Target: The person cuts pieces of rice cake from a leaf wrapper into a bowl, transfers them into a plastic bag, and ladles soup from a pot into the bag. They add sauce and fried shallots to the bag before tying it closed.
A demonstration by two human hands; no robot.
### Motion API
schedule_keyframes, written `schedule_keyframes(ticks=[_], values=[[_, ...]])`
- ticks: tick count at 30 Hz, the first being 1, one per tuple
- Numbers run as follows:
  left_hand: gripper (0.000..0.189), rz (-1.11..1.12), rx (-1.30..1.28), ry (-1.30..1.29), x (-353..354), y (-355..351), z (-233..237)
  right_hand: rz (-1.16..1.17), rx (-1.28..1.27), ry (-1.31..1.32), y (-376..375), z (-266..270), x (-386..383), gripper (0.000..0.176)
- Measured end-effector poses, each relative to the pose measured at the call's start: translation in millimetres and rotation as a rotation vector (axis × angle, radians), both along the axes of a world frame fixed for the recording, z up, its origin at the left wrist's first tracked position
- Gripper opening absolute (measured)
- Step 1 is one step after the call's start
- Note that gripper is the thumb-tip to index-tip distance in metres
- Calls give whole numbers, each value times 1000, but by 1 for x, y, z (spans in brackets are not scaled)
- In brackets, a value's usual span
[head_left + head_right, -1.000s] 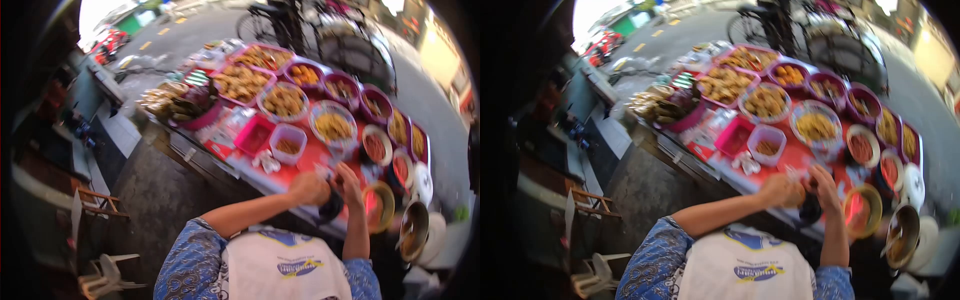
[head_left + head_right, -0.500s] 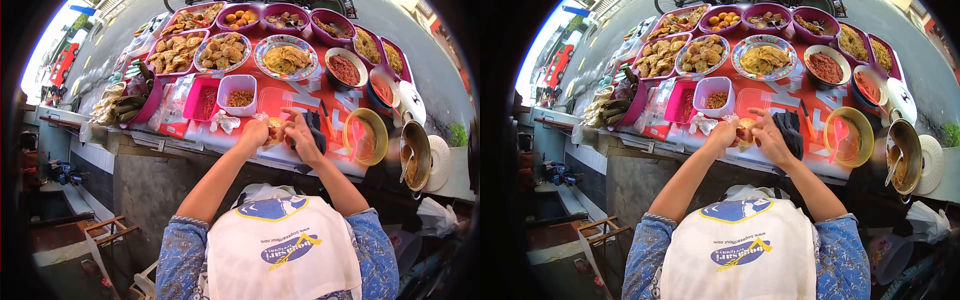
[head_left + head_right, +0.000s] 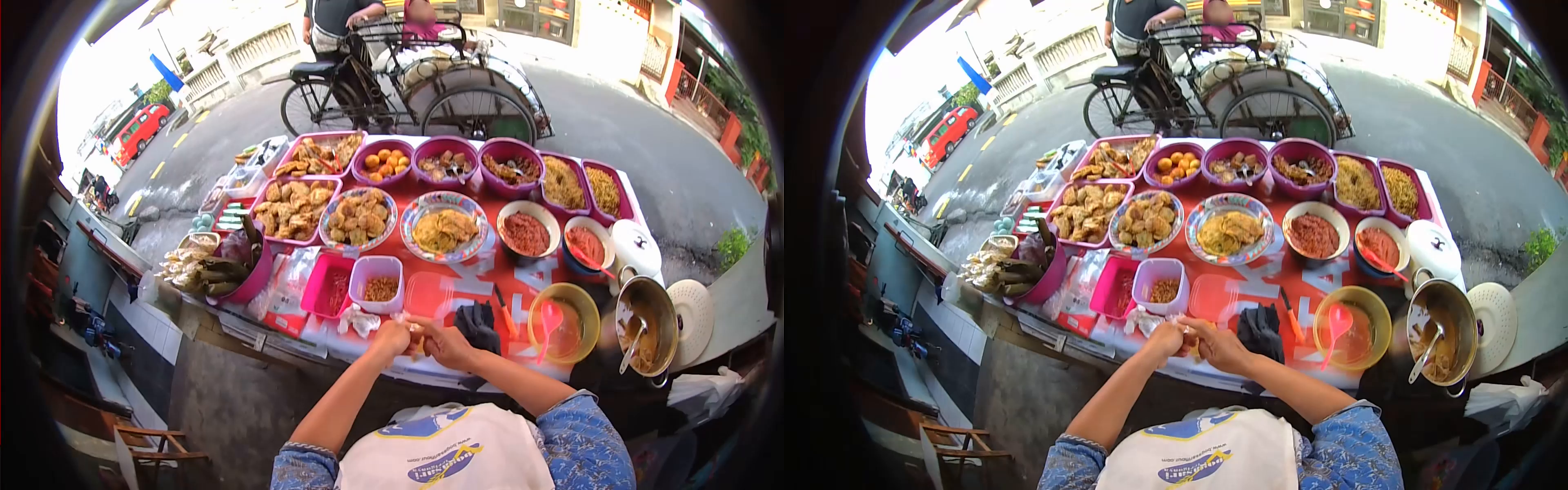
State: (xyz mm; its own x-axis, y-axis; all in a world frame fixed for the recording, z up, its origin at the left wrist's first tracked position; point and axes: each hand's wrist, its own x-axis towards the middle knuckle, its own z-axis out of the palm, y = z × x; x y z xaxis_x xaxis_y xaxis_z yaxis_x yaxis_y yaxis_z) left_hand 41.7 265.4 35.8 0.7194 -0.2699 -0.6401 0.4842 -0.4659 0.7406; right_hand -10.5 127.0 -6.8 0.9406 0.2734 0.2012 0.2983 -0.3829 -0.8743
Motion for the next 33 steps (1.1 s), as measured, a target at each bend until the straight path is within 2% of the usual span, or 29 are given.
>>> schedule_keyframes(ticks=[3, 4, 5, 7, 11, 13, 14, 16, 17, 19, 20, 21, 23, 24, 25, 26, 27, 29, 30, 32, 33], values=[[26, 31, 5, -7, -1, -1, 2, 74, -110, -115, -3, 12, 5, 57], [28, 47, 4, -2, 0, -1, 1, 129, -189, -29, -5, 20, 4, 58], [28, 49, 2, -7, 0, -1, 2, 131, -191, -35, -6, 30, 3, 58], [28, 38, -12, -15, -1, -2, 12, 154, -358, -96, -9, 45, 2, 59], [35, 90, -143, -42, 4, 2, -15, 120, -225, -247, -12, 27, 1, 57], [42, 171, -123, -32, 6, 4, -15, 27, -143, 40, -22, 17, -5, 54], [47, 203, -129, -70, 8, 7, -22, 27, -146, 36, -25, 10, -9, 54], [47, 219, -104, -89, 5, 3, -20, -134, 70, -32, -28, -6, -18, 44], [48, 233, -76, -104, 2, 1, -20, -129, 69, -32, -26, -12, -21, 44], [47, 210, -50, -142, 1, -1, -33, -268, 842, 170, -20, -21, -22, 34], [45, 179, -21, -178, 0, -2, -38, -275, 1122, 246, -17, -31, -16, 35], [45, 177, -20, -174, -4, -4, -36, -279, 1123, 248, -17, -27, -16, 35], [41, 142, 89, -522, -15, -10, -28, -369, 1546, 605, -21, -13, -14, 35], [41, 140, 86, -522, -15, -11, -29, -301, 1605, 633, -22, -17, -10, 48], [38, 136, -76, -549, -15, -11, -30, -301, 1603, 631, -23, -19, -9, 48], [36, 133, -238, -572, -16, -9, -31, -294, 1587, 663, -22, -20, -6, 60], [36, 133, -236, -570, -16, -4, -32, -287, 1573, 698, -19, -19, -4, 73], [33, -26, -506, -350, -13, 5, -33, -266, 1514, 712, -16, -17, 0, 78], [33, -28, -508, -344, -12, 9, -33, -249, 1453, 730, -15, -15, -1, 85], [32, 25, -650, -111, -8, 15, -30, -281, 1394, 744, -12, -8, 1, 82], [32, 26, -654, -101, -2, 19, -27, -302, 1337, 755, -10, -5, 3, 79]])
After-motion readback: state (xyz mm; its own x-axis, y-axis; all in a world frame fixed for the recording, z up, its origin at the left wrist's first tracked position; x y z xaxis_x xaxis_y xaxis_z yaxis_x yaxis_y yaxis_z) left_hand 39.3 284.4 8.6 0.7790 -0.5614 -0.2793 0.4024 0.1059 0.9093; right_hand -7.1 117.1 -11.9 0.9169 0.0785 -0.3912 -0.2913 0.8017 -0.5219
